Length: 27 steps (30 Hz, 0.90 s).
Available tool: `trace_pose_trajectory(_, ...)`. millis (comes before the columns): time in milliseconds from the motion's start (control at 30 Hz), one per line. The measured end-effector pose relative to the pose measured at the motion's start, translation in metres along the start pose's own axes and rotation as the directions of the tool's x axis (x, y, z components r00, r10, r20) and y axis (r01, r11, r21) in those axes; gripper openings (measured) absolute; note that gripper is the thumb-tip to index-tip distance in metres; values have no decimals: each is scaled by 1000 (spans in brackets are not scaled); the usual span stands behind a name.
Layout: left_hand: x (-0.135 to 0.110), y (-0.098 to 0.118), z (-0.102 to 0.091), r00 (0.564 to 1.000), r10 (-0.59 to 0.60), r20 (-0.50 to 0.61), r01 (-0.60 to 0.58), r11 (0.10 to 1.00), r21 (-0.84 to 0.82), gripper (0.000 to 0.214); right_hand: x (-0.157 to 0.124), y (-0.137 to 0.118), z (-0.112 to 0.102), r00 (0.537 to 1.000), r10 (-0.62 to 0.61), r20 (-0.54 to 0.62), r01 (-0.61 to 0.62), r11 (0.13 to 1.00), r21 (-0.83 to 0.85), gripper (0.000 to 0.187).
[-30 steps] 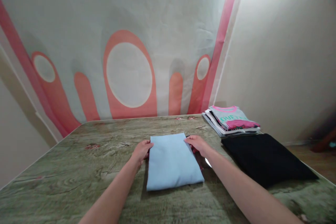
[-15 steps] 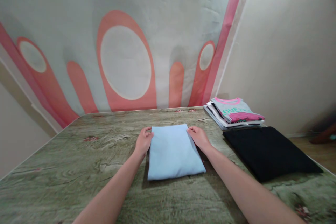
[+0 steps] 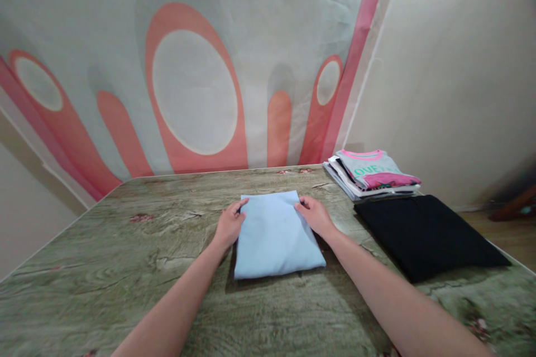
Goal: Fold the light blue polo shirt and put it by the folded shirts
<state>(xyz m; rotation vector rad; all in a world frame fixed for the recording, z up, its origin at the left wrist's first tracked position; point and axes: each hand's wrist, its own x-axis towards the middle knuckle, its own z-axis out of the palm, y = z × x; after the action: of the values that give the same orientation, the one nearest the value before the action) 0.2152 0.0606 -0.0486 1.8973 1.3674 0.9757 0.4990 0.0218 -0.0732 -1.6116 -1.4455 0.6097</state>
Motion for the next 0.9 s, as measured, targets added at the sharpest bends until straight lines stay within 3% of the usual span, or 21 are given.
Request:
trace_pose_trajectory(133, 3, 0, 5, 1000, 20, -24, -17, 995, 93, 55, -2, -5, 6, 994, 9, -109, -30, 979, -200, 25)
trace_pose_trajectory(367, 3, 6, 0, 997, 47, -54, -32, 969, 246, 50, -10, -26, -2, 988, 128, -90, -156, 869, -470, 26)
trace_pose_trajectory(467, -8, 26, 0, 987, 146, -73, -114, 936, 334, 50, -17, -40, -8, 992, -73, -101, 6, 838, -546, 31)
trace_pose_trajectory(567, -22, 50, 17, 951, 299, 82, -305, 850, 429, 50, -21, -51, -3, 926, -375, 36, 334, 774, -538, 38)
trace_pose_trajectory(633, -31, 57, 34, 940, 278, 200, -341, 812, 474, 55, -22, -52, 8, 885, -432, 173, 455, 729, -511, 42)
trace_pose_trajectory(767, -43, 43, 56, 931, 210, 300, -349, 752, 560, 65, -19, -37, 23, 922, -246, 299, 375, 761, -529, 50)
trace_pose_trajectory(900, -40, 24, 50, 904, 263, 338, -417, 721, 553, 64, -20, -26, 17, 940, -194, 280, 325, 762, -560, 53)
